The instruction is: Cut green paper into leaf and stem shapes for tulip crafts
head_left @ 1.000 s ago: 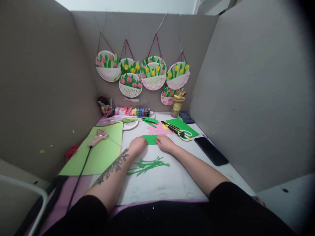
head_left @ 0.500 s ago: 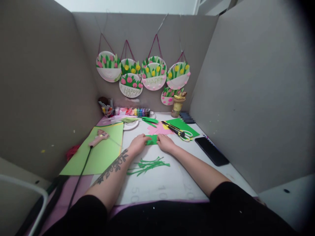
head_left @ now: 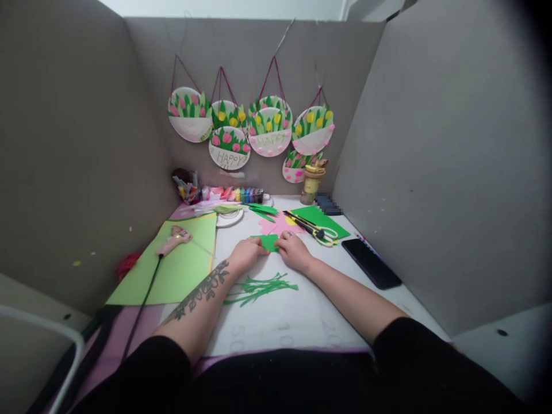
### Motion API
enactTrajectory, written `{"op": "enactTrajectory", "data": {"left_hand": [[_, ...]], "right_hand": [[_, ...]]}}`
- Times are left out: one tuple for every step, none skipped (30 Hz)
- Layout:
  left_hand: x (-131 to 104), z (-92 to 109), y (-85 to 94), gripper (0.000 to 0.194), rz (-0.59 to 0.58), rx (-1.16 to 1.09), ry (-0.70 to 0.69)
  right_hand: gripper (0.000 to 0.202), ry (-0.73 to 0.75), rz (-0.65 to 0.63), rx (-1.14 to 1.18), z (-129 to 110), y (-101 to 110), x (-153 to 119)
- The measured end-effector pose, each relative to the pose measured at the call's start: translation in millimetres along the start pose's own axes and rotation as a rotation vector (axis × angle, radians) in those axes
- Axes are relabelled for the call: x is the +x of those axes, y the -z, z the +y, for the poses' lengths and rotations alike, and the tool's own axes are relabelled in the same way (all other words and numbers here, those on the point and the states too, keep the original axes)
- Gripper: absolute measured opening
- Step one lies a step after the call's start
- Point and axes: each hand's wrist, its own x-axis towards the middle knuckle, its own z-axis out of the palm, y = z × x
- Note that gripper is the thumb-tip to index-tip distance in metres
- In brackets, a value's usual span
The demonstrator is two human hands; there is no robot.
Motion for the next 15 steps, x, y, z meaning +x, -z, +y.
{"op": "enactTrajectory", "data": {"left_hand": [[1,0,-0.2,0.027,-0.004,-0.009,0.018],[1,0,0.0,0.027,-0.010,-0.013,0.040],[1,0,0.7,0.028,-0.020,-0.010,0.060],[1,1,2.0,0.028,-0.031,0.000,0.072],[1,3,3.8,0.029,-0.043,0.019,0.075],[0,6,6.1,0.030,-0.056,0.048,0.066],[-1,8,8.7,0.031,-0.069,0.083,0.051],[-3,11,11.6,0.032,-0.084,0.126,0.030],[-4,15,14.7,0.033,-0.098,0.174,0.024],[-6,18,17.9,0.034,-0.119,0.219,0.024],[-8,20,21.1,0.034,-0.131,0.263,0.040],[-10,23,24.3,0.034,-0.143,0.303,0.063],[-12,25,27.3,0.034,-0.147,0.336,0.093],[-14,27,30.0,0.033,-0.160,0.365,0.129],[-16,29,32.3,0.032,-0.175,0.391,0.159]], "right_hand": [[0.025,0.044,-0.006,-0.018,-1,0,-2],[0.025,0.075,-0.020,-0.035,-3,1,-4],[0.026,0.093,-0.038,-0.053,-5,1,-6],[0.027,0.104,-0.056,-0.076,-7,1,-6],[0.028,0.112,-0.074,-0.106,-10,1,-7],[0.030,0.120,-0.092,-0.141,-12,1,-6],[0.031,0.130,-0.111,-0.180,-15,2,-6],[0.032,0.138,-0.131,-0.218,-17,3,-5],[0.033,0.142,-0.153,-0.254,-19,5,-4],[0.032,0.139,-0.177,-0.286,-21,7,-4],[0.031,0.129,-0.200,-0.313,-22,10,-4],[0.029,0.116,-0.223,-0.335,-23,12,-4],[0.028,0.101,-0.246,-0.351,-24,15,-5],[0.027,0.085,-0.264,-0.364,-24,17,-5],[0.027,0.070,-0.279,-0.373,-25,20,-6]]}}
